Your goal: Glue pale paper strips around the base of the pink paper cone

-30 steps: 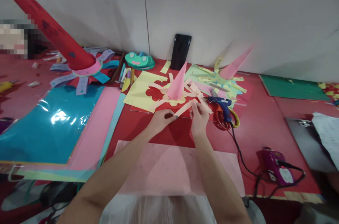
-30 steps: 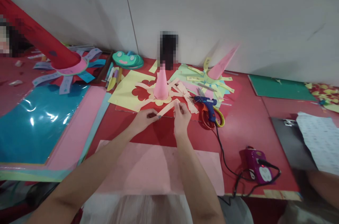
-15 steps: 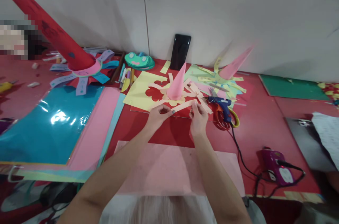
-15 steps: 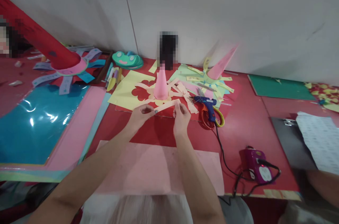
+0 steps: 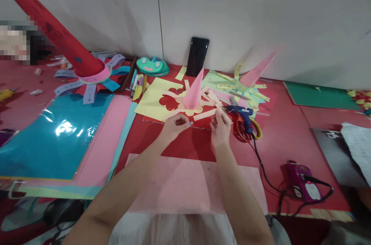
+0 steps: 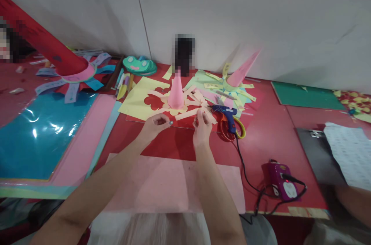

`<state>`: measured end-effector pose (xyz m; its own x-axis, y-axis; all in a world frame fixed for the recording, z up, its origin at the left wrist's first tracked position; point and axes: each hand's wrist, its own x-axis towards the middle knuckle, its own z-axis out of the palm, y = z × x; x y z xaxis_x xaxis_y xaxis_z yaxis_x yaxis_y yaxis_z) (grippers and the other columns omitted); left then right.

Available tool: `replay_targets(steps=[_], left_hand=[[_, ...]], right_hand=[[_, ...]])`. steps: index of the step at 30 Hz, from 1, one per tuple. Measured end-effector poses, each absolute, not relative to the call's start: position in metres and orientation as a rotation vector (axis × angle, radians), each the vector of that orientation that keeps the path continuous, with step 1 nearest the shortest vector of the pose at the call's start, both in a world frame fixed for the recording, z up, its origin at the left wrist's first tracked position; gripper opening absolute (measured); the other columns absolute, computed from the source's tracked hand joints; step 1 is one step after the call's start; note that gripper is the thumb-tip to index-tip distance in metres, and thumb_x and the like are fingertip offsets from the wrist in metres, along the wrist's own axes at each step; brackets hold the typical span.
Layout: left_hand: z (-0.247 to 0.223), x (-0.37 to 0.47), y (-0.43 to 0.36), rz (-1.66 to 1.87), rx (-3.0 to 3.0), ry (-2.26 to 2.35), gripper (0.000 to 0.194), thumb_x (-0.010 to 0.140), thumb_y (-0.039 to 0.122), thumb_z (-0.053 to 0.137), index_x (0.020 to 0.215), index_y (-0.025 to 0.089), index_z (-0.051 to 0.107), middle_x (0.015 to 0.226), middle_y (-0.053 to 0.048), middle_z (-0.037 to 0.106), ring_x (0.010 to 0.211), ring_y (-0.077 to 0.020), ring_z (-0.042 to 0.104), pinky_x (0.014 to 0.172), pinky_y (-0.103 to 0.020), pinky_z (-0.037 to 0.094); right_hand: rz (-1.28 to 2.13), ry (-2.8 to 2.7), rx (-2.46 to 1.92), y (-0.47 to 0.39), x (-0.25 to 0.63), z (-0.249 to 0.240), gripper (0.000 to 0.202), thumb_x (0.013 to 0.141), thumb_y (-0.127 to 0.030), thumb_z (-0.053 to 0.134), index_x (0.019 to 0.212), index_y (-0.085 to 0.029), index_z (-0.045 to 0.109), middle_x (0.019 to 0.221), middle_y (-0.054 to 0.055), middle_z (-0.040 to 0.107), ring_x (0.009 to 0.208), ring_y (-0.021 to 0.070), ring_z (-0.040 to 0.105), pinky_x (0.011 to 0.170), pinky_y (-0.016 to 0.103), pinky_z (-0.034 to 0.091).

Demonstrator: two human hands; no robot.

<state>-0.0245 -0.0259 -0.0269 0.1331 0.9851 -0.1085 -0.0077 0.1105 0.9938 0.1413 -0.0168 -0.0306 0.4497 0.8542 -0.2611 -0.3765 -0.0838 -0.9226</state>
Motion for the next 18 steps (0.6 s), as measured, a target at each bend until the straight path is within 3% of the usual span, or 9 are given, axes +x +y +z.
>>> replay_targets(steps=[3, 7, 9, 11, 14, 18], left_hand=[[-0.027, -0.026, -0.026, 1.032, 1.166, 1.168, 0.032, 0.066, 0.047, 0.071, 0.064, 0.018, 0.058, 0.064, 0.001, 0.059, 0.061, -0.0122, 0.056, 0.065, -0.028, 0.048], [-0.027, -0.026, -0.026, 0.861, 0.938, 1.11, 0.057, 0.076, 0.072, 0.046, 0.067, 0.017, 0.059, 0.059, -0.004, 0.062, 0.053, -0.0144, 0.059, 0.059, -0.03, 0.05], [-0.027, -0.026, -0.026, 0.775, 0.821, 1.039, 0.062, 0.078, 0.074, 0.041, 0.076, 0.016, 0.061, 0.059, -0.005, 0.064, 0.05, -0.0149, 0.06, 0.056, -0.03, 0.051], [-0.026, -0.025, -0.025, 0.774, 0.763, 0.993, 0.051, 0.077, 0.066, 0.053, 0.081, 0.016, 0.06, 0.061, -0.004, 0.065, 0.052, -0.0141, 0.061, 0.057, -0.028, 0.052], [-0.024, -0.024, -0.025, 0.83, 0.738, 0.982, 0.03, 0.068, 0.041, 0.073, 0.078, 0.017, 0.058, 0.064, 0.0, 0.065, 0.056, -0.0109, 0.061, 0.062, -0.025, 0.052], [-0.019, -0.026, -0.025, 0.798, 0.718, 0.928, 0.018, 0.071, 0.029, 0.071, 0.078, 0.017, 0.059, 0.067, 0.001, 0.064, 0.059, -0.0088, 0.06, 0.067, -0.024, 0.052]], right_hand=[[1.109, -0.511, -1.194, -0.015, 0.145, -0.027, 0.043, 0.059, -0.057, 0.073, 0.072, -0.021, 0.051, 0.063, -0.007, 0.042, 0.052, 0.0043, 0.038, 0.046, 0.019, 0.029], [1.053, -0.773, -1.149, -0.021, 0.14, -0.023, 0.043, 0.067, -0.059, 0.066, 0.061, -0.02, 0.05, 0.062, -0.005, 0.046, 0.047, 0.0038, 0.032, 0.043, 0.021, 0.025], [1.03, -0.907, -1.139, -0.025, 0.136, -0.024, 0.04, 0.07, -0.057, 0.065, 0.061, -0.019, 0.055, 0.065, -0.004, 0.05, 0.046, 0.0038, 0.032, 0.042, 0.023, 0.024], [1.054, -0.996, -1.112, -0.028, 0.135, -0.027, 0.035, 0.071, -0.054, 0.066, 0.064, -0.019, 0.062, 0.071, -0.002, 0.054, 0.045, 0.0037, 0.034, 0.042, 0.024, 0.025], [1.108, -1.084, -1.038, -0.029, 0.137, -0.029, 0.028, 0.074, -0.047, 0.065, 0.067, -0.021, 0.066, 0.075, -0.002, 0.055, 0.045, 0.0033, 0.035, 0.042, 0.024, 0.026], [1.114, -1.115, -1.008, -0.028, 0.142, -0.028, 0.025, 0.076, -0.042, 0.064, 0.064, -0.02, 0.066, 0.077, -0.001, 0.056, 0.044, 0.0027, 0.035, 0.042, 0.024, 0.027]])
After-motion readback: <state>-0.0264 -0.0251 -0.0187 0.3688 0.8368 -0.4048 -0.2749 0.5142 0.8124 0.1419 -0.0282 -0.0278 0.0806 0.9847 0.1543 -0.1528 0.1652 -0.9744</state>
